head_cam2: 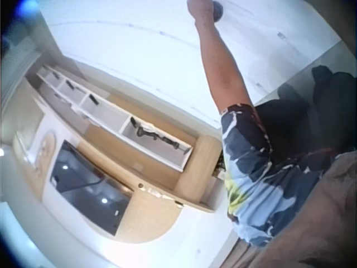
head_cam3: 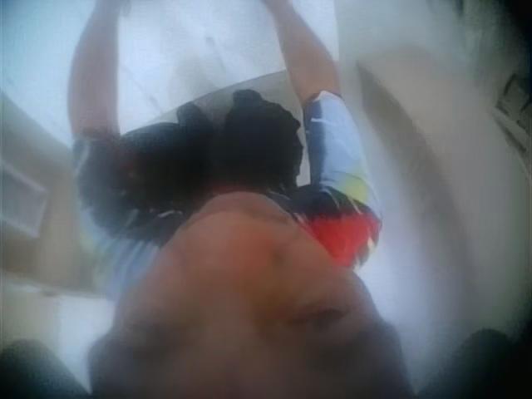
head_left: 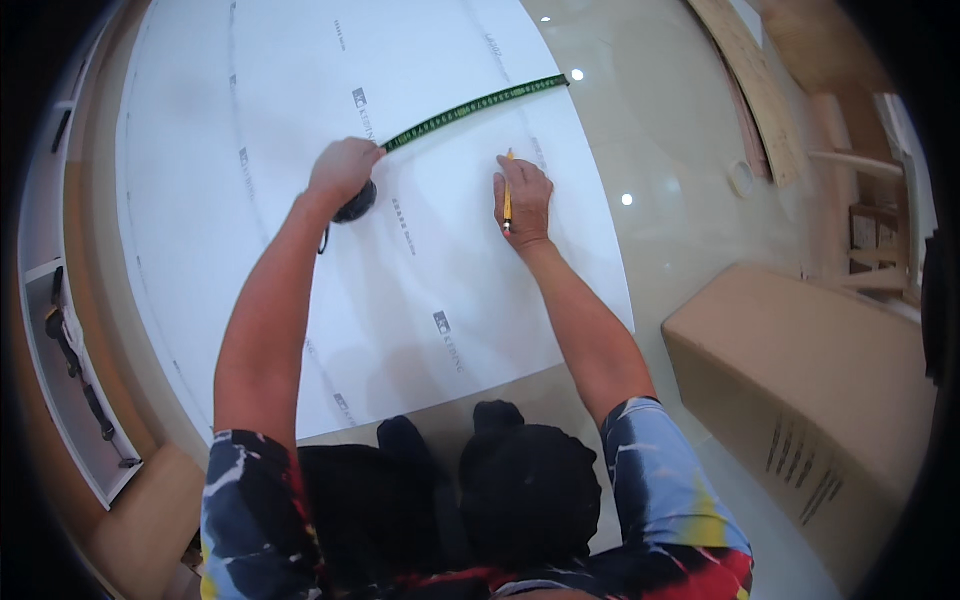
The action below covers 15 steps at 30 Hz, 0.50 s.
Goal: The person measures a large white laminate panel on the floor using a tape measure and pencil, then aligns a wooden straightedge and cuts the panel with a utility knife. The person repositions the straightedge and continues cutting along the marked line.
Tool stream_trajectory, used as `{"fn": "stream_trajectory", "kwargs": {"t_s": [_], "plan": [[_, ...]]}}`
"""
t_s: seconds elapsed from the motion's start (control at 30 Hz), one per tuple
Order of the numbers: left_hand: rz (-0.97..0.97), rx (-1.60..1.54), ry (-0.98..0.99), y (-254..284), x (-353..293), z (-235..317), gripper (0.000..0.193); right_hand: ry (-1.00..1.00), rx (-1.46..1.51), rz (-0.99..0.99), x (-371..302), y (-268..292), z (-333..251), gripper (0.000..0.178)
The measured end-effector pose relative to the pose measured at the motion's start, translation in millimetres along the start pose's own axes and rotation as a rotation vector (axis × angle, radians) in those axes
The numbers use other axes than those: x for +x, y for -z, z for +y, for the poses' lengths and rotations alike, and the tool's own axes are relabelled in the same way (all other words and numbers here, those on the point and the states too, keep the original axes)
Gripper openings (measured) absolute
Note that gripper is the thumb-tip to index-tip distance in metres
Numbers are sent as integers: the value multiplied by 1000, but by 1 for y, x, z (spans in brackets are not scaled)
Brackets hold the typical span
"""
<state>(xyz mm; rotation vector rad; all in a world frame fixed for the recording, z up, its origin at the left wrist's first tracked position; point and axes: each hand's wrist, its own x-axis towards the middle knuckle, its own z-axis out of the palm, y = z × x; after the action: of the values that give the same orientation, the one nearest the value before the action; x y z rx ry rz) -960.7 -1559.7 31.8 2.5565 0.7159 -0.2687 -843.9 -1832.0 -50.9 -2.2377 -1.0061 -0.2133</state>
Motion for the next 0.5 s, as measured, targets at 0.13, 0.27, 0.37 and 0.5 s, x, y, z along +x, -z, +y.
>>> {"fn": "stream_trajectory", "kwargs": {"t_s": [0.13, 0.27, 0.37, 0.5], "plan": [[13, 64, 13, 13, 48, -23, 30, -35, -69, -68, -2, -16, 1, 38], [-29, 218, -70, 18, 70, -34, 33, -66, -54, -111, 3, -13, -4, 38], [11, 114, 9, 16, 77, -32, 32, -68, -58, -122, 7, -10, 1, 38], [-7, 141, 58, 22, 78, -47, 31, -87, -49, -130, 8, -12, 1, 40]]}}
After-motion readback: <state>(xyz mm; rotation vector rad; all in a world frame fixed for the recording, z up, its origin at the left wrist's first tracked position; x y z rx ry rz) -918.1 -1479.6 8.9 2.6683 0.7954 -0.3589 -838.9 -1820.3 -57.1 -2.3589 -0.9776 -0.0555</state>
